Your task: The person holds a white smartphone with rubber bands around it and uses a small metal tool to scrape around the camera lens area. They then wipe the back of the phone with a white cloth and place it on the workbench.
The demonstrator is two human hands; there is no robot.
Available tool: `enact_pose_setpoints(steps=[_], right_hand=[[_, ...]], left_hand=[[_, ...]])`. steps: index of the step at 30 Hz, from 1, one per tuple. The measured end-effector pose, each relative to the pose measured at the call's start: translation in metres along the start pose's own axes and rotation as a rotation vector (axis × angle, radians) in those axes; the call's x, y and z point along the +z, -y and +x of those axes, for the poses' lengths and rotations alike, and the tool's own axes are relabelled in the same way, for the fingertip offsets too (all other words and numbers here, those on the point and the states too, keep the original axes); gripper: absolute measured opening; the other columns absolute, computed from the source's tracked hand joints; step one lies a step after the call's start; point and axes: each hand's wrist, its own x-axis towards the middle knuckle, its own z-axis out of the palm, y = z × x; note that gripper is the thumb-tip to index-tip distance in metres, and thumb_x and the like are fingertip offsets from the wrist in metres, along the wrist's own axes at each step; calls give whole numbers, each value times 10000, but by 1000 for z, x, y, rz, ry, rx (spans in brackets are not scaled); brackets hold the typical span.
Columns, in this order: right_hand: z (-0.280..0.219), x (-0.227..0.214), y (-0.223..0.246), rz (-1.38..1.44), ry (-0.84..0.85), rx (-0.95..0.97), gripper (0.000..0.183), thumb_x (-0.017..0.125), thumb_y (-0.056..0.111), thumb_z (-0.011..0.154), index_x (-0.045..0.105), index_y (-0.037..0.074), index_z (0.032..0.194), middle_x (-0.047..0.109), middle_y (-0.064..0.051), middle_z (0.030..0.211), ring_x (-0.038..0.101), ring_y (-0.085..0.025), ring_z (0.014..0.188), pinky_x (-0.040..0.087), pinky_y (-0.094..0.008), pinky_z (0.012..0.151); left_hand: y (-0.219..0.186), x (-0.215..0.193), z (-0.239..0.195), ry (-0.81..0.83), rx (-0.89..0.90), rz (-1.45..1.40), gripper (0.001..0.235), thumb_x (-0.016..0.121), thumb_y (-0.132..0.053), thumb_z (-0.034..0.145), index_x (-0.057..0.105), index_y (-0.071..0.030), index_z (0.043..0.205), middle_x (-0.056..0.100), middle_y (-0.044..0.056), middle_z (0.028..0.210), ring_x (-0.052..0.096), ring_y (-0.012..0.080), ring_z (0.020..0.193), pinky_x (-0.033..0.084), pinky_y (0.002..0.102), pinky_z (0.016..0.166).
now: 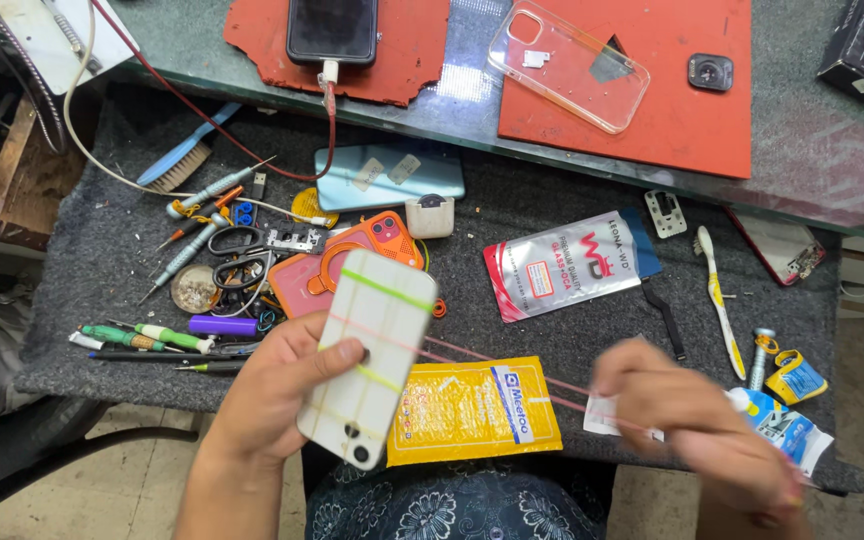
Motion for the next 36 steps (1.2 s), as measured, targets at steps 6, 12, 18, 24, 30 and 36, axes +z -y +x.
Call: enact_pose_setpoints(steps=[6,12,18,24,30,36], right_hand=[[-55,-7,-13,906,-192,-594,239,651,203,945,743,86,757,748,-63,763,730,-282,933,483,-517,963],[-52,36,-22,1250,-711,-608,137,757,160,968,676,132,1074,616,-61,1298,627,-269,1252,510,-429,1127],[46,58,2,1006,-648,-323,805,903,328,846,538,39,1502,402,-192,1653,335,-390,1571,309,-610,1302],[83,56,30,493,-51,108,904,899,283,826,414,45,1551,267,-124,1692,305,-268,1530,331,-452,1209],[114,57,11,41,180,522,375,642,177,958,711,42,1301,742,-102,1412,749,-193,1003,634,-336,797],[110,40,-7,-209,215,309,469,441,300,1042,639,13,1357,751,-145,1229,721,-205,1088,538,-353,940]], left_hand=[[20,-3,17,-14,82,-303,315,649,-139,972,642,37,1233,746,143,1075,745,211,921,605,355,827],[44,17,26,23,220,-254,302,645,-147,996,649,22,1246,746,152,1072,740,229,912,600,384,821],[59,37,19,40,293,-83,263,657,-131,993,667,38,1194,752,166,1101,739,214,959,612,383,874],[37,56,3,143,-135,894,249,674,-214,927,736,-47,1100,765,124,876,727,217,771,592,364,666],[31,87,-14,551,126,1314,209,675,-248,933,722,-75,1041,718,176,848,697,358,847,531,432,763],[6,39,-19,124,-1,811,261,723,-152,888,762,-54,1127,795,109,866,754,185,725,594,329,655]])
